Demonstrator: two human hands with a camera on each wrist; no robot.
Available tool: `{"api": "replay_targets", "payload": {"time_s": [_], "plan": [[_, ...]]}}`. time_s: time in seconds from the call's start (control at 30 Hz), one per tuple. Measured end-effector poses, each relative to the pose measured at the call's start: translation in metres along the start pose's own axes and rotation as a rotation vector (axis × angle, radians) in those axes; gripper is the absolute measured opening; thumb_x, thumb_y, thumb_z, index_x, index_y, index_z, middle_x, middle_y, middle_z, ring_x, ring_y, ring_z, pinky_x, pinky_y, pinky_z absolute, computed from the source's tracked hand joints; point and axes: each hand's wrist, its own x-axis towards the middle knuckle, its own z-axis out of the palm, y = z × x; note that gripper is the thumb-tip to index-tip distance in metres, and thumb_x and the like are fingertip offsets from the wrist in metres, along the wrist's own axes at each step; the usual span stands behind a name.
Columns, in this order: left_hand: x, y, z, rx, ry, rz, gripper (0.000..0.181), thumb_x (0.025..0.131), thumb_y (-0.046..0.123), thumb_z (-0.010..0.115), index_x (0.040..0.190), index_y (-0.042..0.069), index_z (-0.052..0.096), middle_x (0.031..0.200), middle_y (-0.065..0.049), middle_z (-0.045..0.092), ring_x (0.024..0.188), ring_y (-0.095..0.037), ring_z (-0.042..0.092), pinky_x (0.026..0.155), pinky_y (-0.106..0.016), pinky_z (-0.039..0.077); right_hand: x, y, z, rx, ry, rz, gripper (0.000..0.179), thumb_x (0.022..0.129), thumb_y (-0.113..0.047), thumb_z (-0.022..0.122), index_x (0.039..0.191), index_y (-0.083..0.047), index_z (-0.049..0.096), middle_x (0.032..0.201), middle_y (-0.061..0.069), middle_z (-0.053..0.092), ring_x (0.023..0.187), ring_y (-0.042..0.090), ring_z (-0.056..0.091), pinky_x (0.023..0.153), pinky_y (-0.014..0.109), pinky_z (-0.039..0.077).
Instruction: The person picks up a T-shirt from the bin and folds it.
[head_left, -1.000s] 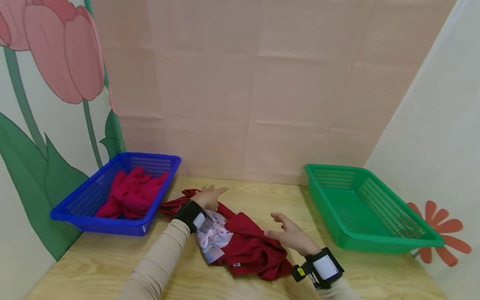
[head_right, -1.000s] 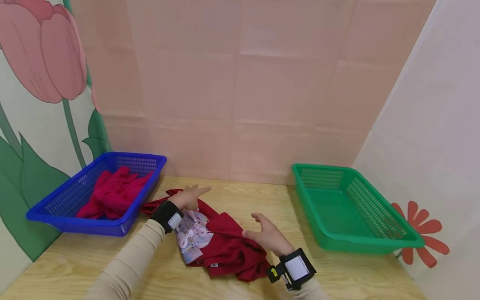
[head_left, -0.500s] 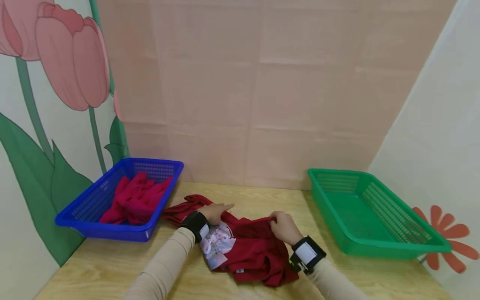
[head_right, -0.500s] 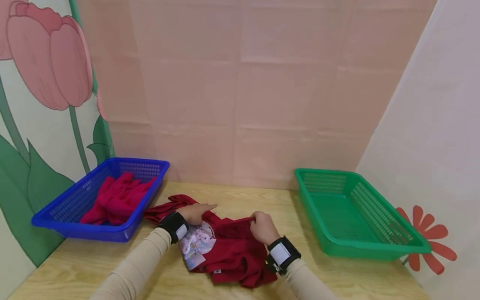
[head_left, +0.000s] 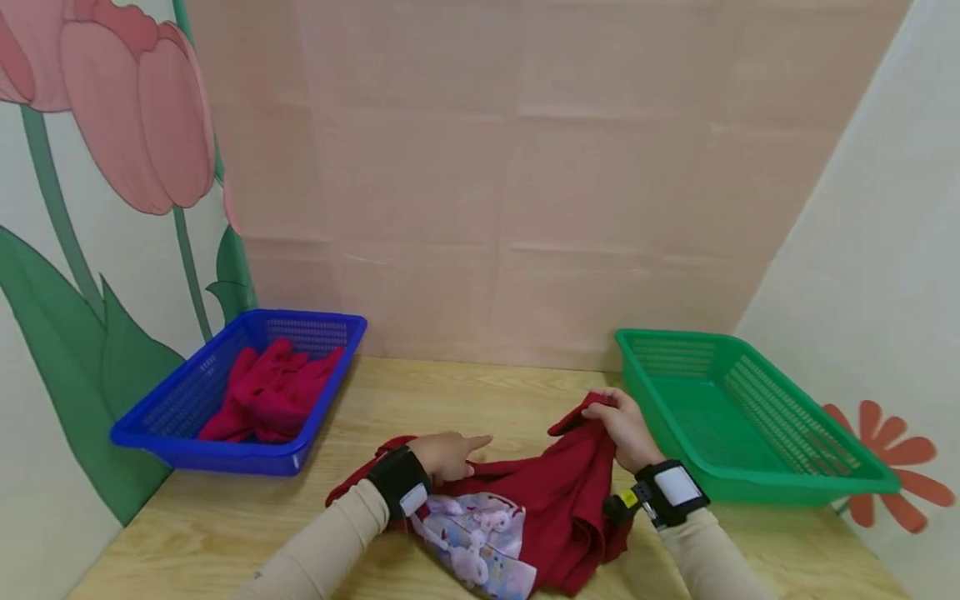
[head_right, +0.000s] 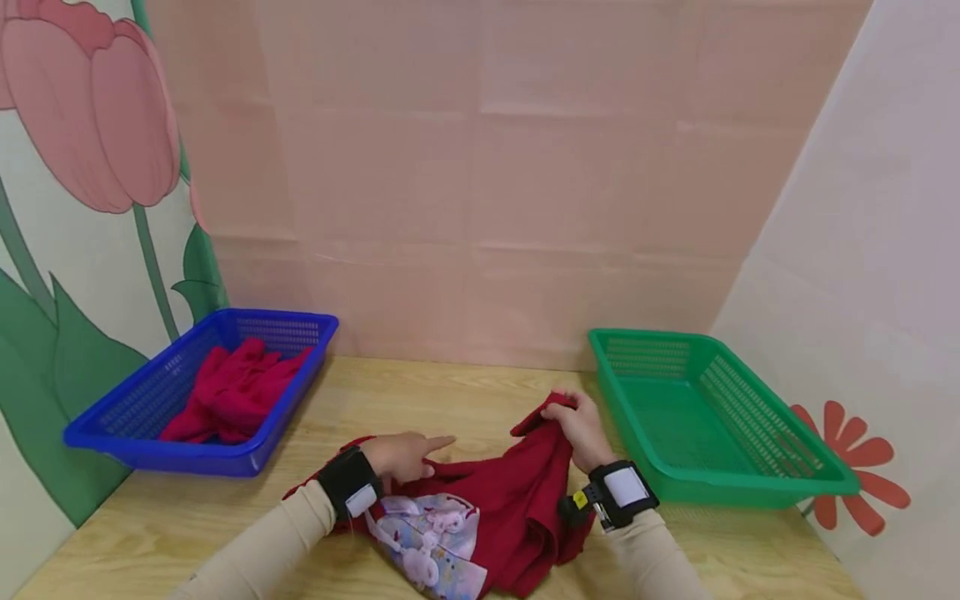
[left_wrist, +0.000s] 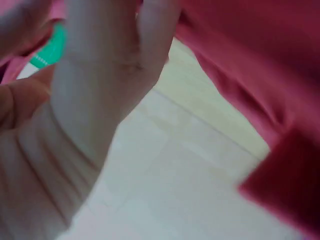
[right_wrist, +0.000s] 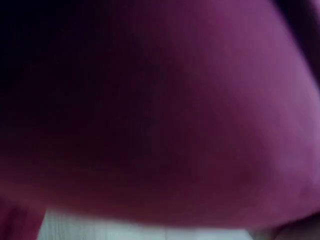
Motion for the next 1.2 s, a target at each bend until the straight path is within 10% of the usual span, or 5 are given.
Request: {"api": "replay_targets", "payload": {"time_s": [0.33,0.73,1.0,1.1,1.2], "plan": [[-0.007,-0.037,0.012,0.306,0.363,-0.003,0.012,0.078,0.015,0.080,0.089,0.018,0.075,0.091,-0.003,0.070,0.093,-0.025,0.054,0.086,-0.044,0.038,-0.032,0.001,-0.027,-0.575,-0.102,-0.574,0.059,0.073,-0.007,0.091,0.124,0.001,0.060,0.109,0.014,0.060,0.094,0.017,0.059,0.077,0.026,0.049],[-0.061,-0.064,-0.013,-0.290,0.639,0.232,0.029,0.072,-0.014,0.073,0.081,0.009,0.057,0.074,0.003,0.055,0.070,-0.013,0.049,0.061,-0.026,0.042,-0.060,0.006,-0.041,-1.131,0.077,-0.700,0.038,0.064,-0.015,0.096,0.092,-0.002,0.074,0.078,0.000,0.044,0.064,0.012,0.049,0.055,0.028,0.045],[-0.108,-0.061,-0.031,-0.289,0.672,0.161,0.040,0.061,-0.024,0.052,0.084,0.008,0.058,0.079,0.000,0.053,0.077,-0.019,0.051,0.067,-0.033,0.043,-0.074,0.005,-0.046,-0.921,0.246,-0.722,0.026,0.066,0.003,0.091,0.078,-0.009,0.071,0.083,0.003,0.060,0.070,0.018,0.056,0.057,0.030,0.044],[-0.122,-0.062,-0.039,-0.232,0.702,0.099,0.040,0.060,-0.023,0.053,0.083,0.009,0.062,0.079,-0.002,0.058,0.076,-0.019,0.053,0.065,-0.034,0.046,-0.082,-0.003,-0.050,-0.821,0.202,-0.609,0.023,0.072,0.001,0.088,0.085,-0.011,0.072,0.084,0.002,0.067,0.070,0.011,0.058,0.058,0.028,0.045],[-0.130,-0.069,-0.044,-0.312,0.658,0.174,0.031,0.070,-0.018,0.066,0.083,0.009,0.065,0.081,0.000,0.064,0.074,-0.013,0.056,0.064,-0.031,0.048,-0.090,-0.012,-0.056,-0.645,0.053,-0.428,0.015,0.085,-0.002,0.079,0.096,-0.007,0.070,0.087,0.000,0.069,0.072,0.006,0.060,0.060,0.026,0.048]]}}
